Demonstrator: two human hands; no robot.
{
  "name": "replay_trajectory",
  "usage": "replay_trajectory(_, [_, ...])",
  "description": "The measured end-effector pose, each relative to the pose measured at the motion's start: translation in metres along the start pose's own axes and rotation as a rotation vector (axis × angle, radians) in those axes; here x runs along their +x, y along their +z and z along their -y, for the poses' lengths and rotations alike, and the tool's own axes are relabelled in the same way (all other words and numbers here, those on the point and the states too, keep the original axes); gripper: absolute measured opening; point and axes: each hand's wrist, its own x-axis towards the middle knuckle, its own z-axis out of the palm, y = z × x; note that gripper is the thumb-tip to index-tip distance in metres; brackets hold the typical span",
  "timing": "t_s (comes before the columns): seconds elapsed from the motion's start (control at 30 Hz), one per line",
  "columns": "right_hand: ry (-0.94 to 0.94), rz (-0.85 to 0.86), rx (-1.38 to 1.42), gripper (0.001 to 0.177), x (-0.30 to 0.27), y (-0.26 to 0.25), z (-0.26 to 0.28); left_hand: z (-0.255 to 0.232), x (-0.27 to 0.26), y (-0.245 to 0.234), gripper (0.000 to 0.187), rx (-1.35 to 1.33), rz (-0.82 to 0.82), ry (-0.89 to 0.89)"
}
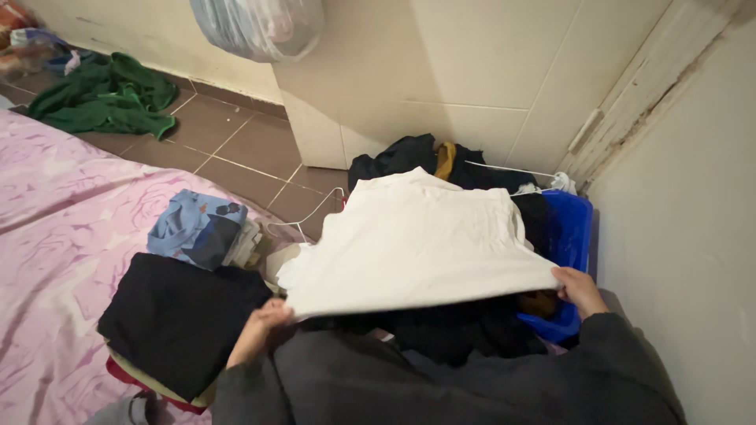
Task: The person picks up a white shirt from a pile, folds it on their lap, and places it on a stack of folded items, then untangles and handles several plastic clothes hangers.
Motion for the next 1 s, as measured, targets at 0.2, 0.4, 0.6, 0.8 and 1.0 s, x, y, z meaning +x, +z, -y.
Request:
replay_trajectory(0.2, [0.241, 0.089, 0.034, 0.041, -0.005, 0.008, -0.008, 0.008, 0.008, 0.009, 0.036, 0.213, 0.077, -0.332])
replay_trajectory(0.4, [-0.052, 0.184, 0.334, 0.044, 0.006, 0.004, -0.010, -0.024, 0.012, 0.026, 0.030, 0.238, -0.056, -0.003])
replay_trajectory(0.6, [-0.328, -0.364, 0.252, 0.048, 0.025, -0.037, -0.004, -0.121, -0.044, 0.072, 0.028, 0.267, 0.312, 0.205])
replay_trajectory(0.8, [-0.638, -0.386, -0.587, 0.064, 0.018, -0.007, -0.028, -0.145, -0.070, 0.134, 0.042, 0.853, 0.533, -0.031])
replay_trajectory(1.0, [-0.478, -0.016, -0.522, 0.047, 0.020, 0.033, -0.027, -0.143, -0.010, 0.143, 0.046, 1.011, 0.118, -0.064])
